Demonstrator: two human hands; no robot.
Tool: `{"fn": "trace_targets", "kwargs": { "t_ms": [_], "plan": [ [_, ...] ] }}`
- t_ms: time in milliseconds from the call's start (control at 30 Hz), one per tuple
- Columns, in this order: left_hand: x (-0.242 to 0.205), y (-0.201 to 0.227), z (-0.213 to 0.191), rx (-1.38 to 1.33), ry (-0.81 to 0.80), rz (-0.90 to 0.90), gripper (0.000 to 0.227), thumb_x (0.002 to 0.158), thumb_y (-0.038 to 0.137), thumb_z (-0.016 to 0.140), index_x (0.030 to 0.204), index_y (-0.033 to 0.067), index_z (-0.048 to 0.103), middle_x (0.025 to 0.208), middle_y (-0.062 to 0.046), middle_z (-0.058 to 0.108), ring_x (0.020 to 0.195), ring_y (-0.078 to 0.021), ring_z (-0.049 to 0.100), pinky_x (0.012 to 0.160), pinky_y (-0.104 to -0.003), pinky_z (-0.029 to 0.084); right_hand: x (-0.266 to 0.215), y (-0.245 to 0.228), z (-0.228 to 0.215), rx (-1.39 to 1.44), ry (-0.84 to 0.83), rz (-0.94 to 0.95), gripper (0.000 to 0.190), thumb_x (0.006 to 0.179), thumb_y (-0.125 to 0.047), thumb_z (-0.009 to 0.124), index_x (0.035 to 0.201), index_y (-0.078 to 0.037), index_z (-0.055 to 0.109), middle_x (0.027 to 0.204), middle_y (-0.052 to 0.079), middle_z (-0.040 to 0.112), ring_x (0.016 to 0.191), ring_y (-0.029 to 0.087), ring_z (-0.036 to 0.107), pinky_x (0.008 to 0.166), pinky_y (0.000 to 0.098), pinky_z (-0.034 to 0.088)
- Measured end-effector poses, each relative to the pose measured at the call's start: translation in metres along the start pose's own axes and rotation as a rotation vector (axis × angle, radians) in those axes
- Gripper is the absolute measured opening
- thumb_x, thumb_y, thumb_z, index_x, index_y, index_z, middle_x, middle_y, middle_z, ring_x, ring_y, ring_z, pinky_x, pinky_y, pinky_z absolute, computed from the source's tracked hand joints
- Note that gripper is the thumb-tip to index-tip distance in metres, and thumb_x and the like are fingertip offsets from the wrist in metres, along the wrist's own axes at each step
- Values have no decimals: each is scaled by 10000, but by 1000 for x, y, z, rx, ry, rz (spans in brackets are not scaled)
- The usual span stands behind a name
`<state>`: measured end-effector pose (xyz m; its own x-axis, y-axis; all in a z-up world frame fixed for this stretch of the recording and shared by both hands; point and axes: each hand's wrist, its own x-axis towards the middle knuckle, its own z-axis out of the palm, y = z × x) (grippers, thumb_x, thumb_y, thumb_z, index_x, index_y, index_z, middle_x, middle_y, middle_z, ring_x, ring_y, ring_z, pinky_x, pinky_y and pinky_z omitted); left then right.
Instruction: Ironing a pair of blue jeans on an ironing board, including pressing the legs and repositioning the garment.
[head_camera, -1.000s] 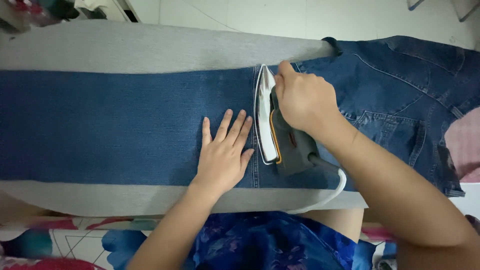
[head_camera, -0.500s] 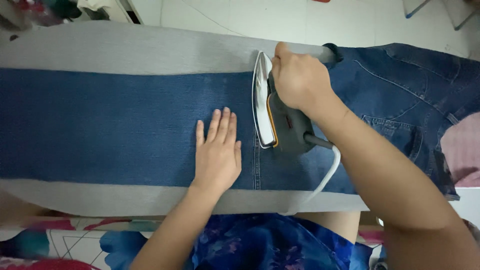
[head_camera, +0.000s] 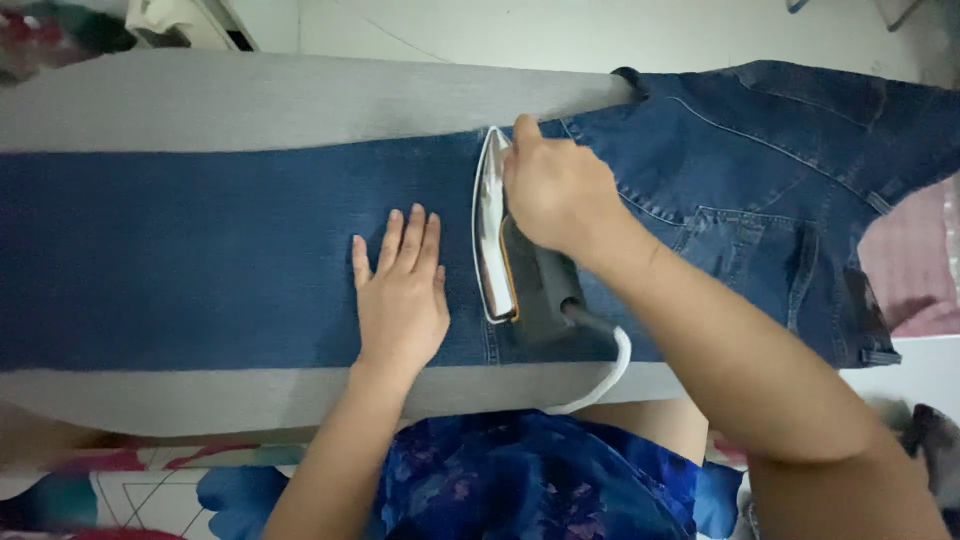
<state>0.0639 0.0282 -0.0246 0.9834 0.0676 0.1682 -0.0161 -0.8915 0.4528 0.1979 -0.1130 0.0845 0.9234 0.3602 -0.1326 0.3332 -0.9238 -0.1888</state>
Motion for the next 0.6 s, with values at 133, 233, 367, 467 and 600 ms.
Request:
{"fn": "trace_targets", "kwargs": {
  "t_ms": [133, 233, 367, 467, 600],
  "plan": [
    [2, -2, -2, 18, 5, 13, 515, 985, 127, 506, 1495, 57, 479, 1587, -144, 414, 1497, -318, 288, 1184, -603, -11, -37, -1, 5, -26, -18, -29, 322, 950, -256, 367, 1031, -28, 580, 670, 266, 683, 658, 477, 715, 577, 592, 569],
    [4, -5, -1, 43, 15, 36, 516, 961, 137, 537, 1472, 70, 516, 1567, -134, 451, 1480, -322, 332, 1179, -621, 36, -59, 1, 6, 5, -69, -34, 327, 957, -251, 335, 1036, -22, 555, 671, 275, 677, 649, 493, 709, 585, 606, 568],
    [4, 2, -7, 50, -25, 23, 503, 987, 140, 516, 1484, 58, 510, 1578, -151, 440, 1490, -333, 326, 1181, -627, 35, -44, 12, 5, 81, -76, -88, 329, 950, -213, 314, 1049, -30, 570, 717, 254, 688, 705, 512, 714, 612, 633, 555],
    [2, 3, -3, 81, -44, 0, 520, 1026, 273, 513, 1507, 75, 498, 1615, -143, 406, 1522, -320, 281, 1190, -622, -16, -4, 30, 14, 104, 76, -82, 310, 945, -240, 350, 1001, -43, 583, 726, 263, 692, 737, 512, 715, 642, 631, 558],
    [1, 7, -3, 97, -63, -12, 564, 1024, 345, 519, 1523, 85, 477, 1635, -138, 376, 1532, -325, 256, 1196, -612, -27, -14, 39, 16, 140, 108, -65, 319, 947, -228, 377, 988, -28, 622, 702, 257, 692, 694, 468, 726, 605, 602, 571]
  ]
}}
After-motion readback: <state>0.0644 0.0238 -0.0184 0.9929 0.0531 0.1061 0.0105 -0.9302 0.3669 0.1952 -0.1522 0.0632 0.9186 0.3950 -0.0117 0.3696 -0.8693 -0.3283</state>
